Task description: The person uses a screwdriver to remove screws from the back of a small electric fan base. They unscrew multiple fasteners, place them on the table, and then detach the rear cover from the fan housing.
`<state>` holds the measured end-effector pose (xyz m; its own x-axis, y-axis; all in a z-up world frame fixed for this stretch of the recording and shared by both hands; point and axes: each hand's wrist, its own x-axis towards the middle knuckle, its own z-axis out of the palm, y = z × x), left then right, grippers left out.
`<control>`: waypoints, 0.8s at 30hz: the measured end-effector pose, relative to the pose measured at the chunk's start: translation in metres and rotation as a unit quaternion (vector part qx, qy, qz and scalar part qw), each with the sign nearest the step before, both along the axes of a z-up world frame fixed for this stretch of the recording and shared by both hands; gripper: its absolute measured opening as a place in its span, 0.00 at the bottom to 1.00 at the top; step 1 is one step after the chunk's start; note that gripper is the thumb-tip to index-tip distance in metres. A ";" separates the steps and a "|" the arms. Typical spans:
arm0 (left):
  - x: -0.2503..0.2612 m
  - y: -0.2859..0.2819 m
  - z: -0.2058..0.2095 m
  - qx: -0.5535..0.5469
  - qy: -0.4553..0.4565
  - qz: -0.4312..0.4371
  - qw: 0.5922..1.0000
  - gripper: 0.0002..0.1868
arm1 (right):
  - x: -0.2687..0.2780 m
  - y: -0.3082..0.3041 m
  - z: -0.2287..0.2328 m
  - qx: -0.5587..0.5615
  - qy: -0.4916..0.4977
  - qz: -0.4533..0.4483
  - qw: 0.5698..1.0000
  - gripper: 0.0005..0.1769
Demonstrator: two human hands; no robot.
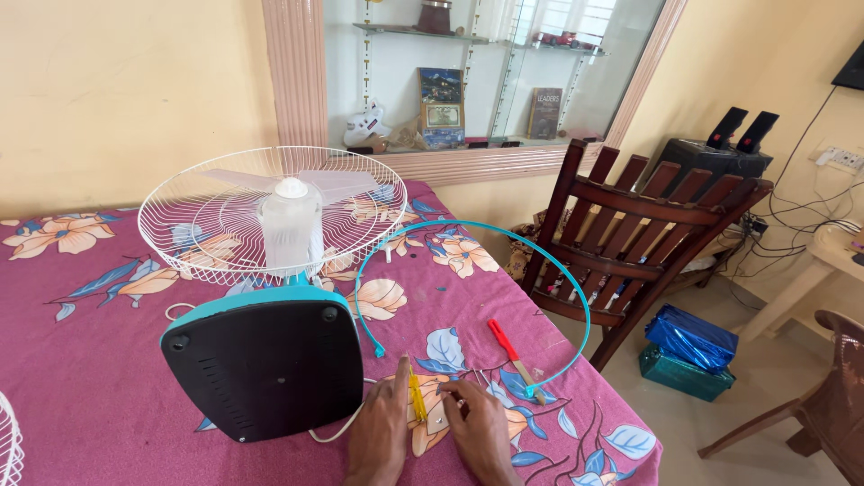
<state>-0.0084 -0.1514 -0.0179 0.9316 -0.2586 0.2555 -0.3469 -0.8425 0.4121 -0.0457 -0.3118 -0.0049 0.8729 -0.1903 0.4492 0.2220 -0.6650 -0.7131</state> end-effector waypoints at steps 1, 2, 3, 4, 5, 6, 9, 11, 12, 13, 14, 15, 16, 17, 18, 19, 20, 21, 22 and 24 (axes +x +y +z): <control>-0.001 0.000 0.002 0.004 -0.007 0.001 1.000 0.42 | -0.001 0.001 0.000 -0.006 -0.002 0.008 1.000 0.08; -0.001 -0.001 0.004 0.008 -0.014 0.002 1.000 0.42 | -0.001 0.002 -0.001 -0.013 -0.005 0.017 1.000 0.08; -0.001 -0.001 0.005 0.013 -0.022 0.003 1.000 0.43 | -0.002 0.003 -0.001 -0.019 -0.008 0.025 0.999 0.09; -0.002 -0.001 0.007 0.017 -0.009 0.005 1.000 0.43 | -0.002 0.003 0.000 -0.015 -0.004 0.021 1.000 0.09; -0.002 -0.001 0.008 0.022 0.005 0.008 1.000 0.43 | -0.001 0.003 0.001 -0.010 0.001 0.018 1.000 0.09; -0.004 0.000 0.008 0.027 0.019 0.011 0.999 0.42 | -0.002 0.004 0.002 -0.005 0.006 0.014 1.000 0.10; -0.005 0.000 0.009 0.005 0.019 0.009 1.000 0.38 | -0.004 0.004 0.003 -0.001 0.033 0.010 0.999 0.10; -0.006 0.000 0.009 -0.012 0.000 0.005 1.000 0.36 | -0.005 0.003 0.004 -0.004 0.012 0.019 1.000 0.09; -0.007 0.001 0.008 -0.019 -0.009 0.005 1.000 0.34 | -0.005 0.004 0.004 -0.005 0.002 0.025 1.000 0.09; -0.007 0.001 0.007 -0.054 -0.014 -0.001 0.998 0.33 | -0.005 0.004 0.005 -0.003 0.008 0.022 1.000 0.09; -0.008 0.003 0.006 -0.088 -0.018 -0.006 0.996 0.31 | -0.005 0.005 0.004 -0.001 0.014 0.019 1.000 0.09; -0.009 0.004 0.005 -0.122 -0.022 -0.012 0.992 0.30 | -0.005 0.005 0.004 0.001 0.020 0.015 1.000 0.10; -0.008 0.004 0.004 -0.169 -0.044 -0.025 0.984 0.28 | -0.005 0.005 0.003 0.003 0.016 0.017 1.000 0.09; -0.007 0.004 0.002 -0.214 -0.065 -0.037 0.974 0.25 | -0.004 0.004 0.002 0.005 0.011 0.019 1.000 0.09; -0.006 0.004 0.001 -0.260 -0.086 -0.049 0.961 0.23 | -0.004 0.003 0.002 0.006 0.007 0.020 1.000 0.09; -0.005 0.004 0.000 -0.292 -0.080 -0.060 0.951 0.23 | -0.003 0.002 0.001 0.017 -0.001 0.024 1.000 0.09; -0.004 0.003 -0.001 -0.323 -0.073 -0.071 0.941 0.22 | -0.002 0.002 -0.001 0.028 -0.009 0.028 0.999 0.09; -0.003 0.003 -0.002 -0.354 -0.065 -0.082 0.929 0.22 | -0.002 0.002 -0.002 0.039 -0.016 0.032 0.999 0.09; -0.002 0.002 -0.003 -0.376 -0.078 -0.088 0.919 0.22 | -0.001 0.002 -0.003 0.067 -0.011 0.025 0.997 0.10; -0.002 0.001 -0.003 -0.420 -0.103 -0.100 0.896 0.23 | 0.003 0.007 -0.007 0.124 -0.002 0.011 0.992 0.10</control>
